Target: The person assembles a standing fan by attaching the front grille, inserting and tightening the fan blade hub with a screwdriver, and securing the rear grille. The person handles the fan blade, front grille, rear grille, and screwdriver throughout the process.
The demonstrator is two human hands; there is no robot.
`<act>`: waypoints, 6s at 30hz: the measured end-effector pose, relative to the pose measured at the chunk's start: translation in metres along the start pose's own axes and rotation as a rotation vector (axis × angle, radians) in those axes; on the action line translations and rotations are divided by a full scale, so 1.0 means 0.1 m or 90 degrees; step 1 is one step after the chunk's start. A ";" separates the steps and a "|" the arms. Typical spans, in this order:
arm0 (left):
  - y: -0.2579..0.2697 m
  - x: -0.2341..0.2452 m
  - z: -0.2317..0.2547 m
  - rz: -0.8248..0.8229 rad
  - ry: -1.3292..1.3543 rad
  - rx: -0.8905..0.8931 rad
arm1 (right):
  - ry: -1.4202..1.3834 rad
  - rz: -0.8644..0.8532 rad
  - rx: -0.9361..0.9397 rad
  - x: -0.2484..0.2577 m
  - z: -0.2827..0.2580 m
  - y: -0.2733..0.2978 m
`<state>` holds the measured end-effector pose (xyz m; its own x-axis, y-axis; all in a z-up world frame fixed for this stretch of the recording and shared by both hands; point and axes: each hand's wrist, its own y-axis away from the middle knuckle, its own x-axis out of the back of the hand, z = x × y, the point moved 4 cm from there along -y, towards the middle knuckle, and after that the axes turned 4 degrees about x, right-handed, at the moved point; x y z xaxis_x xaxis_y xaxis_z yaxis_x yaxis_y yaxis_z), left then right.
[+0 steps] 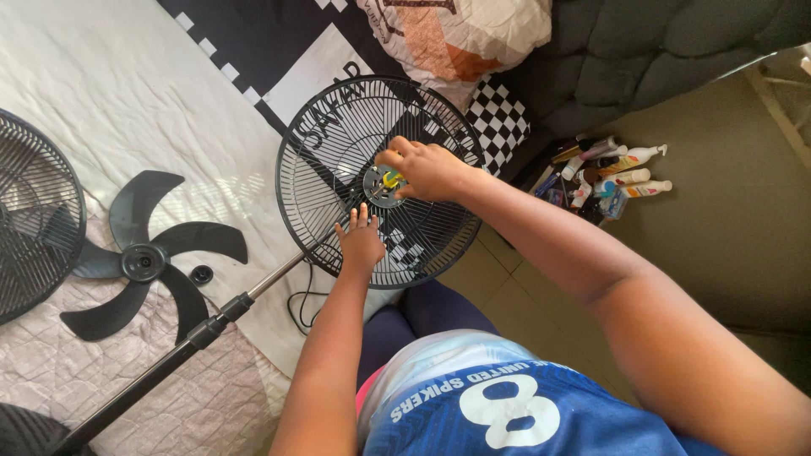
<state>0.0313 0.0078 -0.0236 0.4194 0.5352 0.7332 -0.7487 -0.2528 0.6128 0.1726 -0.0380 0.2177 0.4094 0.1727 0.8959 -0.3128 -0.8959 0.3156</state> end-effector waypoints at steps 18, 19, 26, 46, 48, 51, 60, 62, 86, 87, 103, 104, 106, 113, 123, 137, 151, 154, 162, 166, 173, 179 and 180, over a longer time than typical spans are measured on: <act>0.02 -0.01 -0.02 0.015 0.022 -0.011 | 0.044 0.090 0.116 0.01 0.01 0.01; 0.03 0.00 -0.02 0.008 0.022 -0.008 | 0.052 0.060 0.061 0.00 0.05 0.00; 0.04 0.03 0.00 -0.003 0.014 0.001 | 0.114 0.071 0.098 -0.11 -0.02 -0.02; 0.05 0.03 0.00 -0.017 0.009 0.012 | 0.190 0.031 -0.081 -0.19 0.01 -0.26; 0.03 0.04 -0.01 -0.020 0.013 0.015 | 0.185 0.037 -0.105 -0.20 -0.01 -0.26; 0.05 0.04 -0.01 -0.012 0.007 0.012 | 0.222 -0.013 -0.127 -0.27 -0.02 -0.27; 0.02 0.01 -0.01 -0.030 0.008 0.015 | 0.266 -0.097 -0.082 -0.52 0.06 -0.32; 0.02 -0.01 -0.01 -0.027 0.010 0.016 | 0.217 -0.061 -0.127 -0.46 0.09 -0.34; -0.09 -0.01 -0.05 -0.087 -0.042 0.023 | 0.064 -0.051 -0.397 -0.37 -0.12 -0.35; -0.10 0.01 -0.05 -0.093 -0.044 0.029 | 0.061 -0.064 -0.401 -0.39 -0.13 -0.36; -0.04 0.12 -0.02 -0.023 -0.026 0.033 | 0.085 -0.011 -0.272 -0.30 0.23 -0.02; -0.04 0.12 0.00 -0.009 -0.024 0.029 | 0.059 0.011 -0.261 -0.26 0.35 0.07; -0.05 0.11 0.02 -0.014 -0.041 0.037 | -0.036 0.014 -0.293 -0.20 0.68 0.33; 0.01 0.22 0.22 0.266 0.010 -0.047 | -0.389 0.029 -0.367 -0.33 1.59 1.12; -0.28 0.12 0.49 0.165 -0.013 -0.023 | -0.217 0.182 -0.285 -0.22 1.43 1.13; -0.28 0.24 0.56 0.045 -0.027 0.039 | -0.193 0.183 -0.296 -0.40 1.40 0.94; -0.34 0.15 0.51 0.070 -0.025 0.023 | -0.196 0.144 -0.352 -0.46 1.42 0.86; -0.33 0.15 0.51 0.070 -0.023 0.024 | -0.215 0.106 -0.400 -0.47 1.42 0.87; -0.33 0.16 0.52 0.060 -0.024 0.031 | -0.174 0.150 -0.329 -0.46 1.40 0.86; -0.33 0.15 0.52 0.061 -0.018 0.032 | -0.104 0.167 -0.267 -0.45 1.33 0.83; -0.33 0.16 0.52 0.060 -0.006 0.032 | -0.011 0.145 -0.202 -0.33 1.15 0.72; -0.34 0.15 0.52 0.074 0.008 0.029 | 0.031 0.131 -0.161 -0.24 1.03 0.65; -0.34 0.15 0.51 0.077 0.008 0.025 | 0.039 0.126 -0.150 -0.22 1.01 0.64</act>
<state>0.0895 -0.0167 -0.0182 0.3202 0.5091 0.7990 -0.7727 -0.3476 0.5311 0.2306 -0.1402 0.1866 0.2709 0.0343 0.9620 -0.5748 -0.7959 0.1902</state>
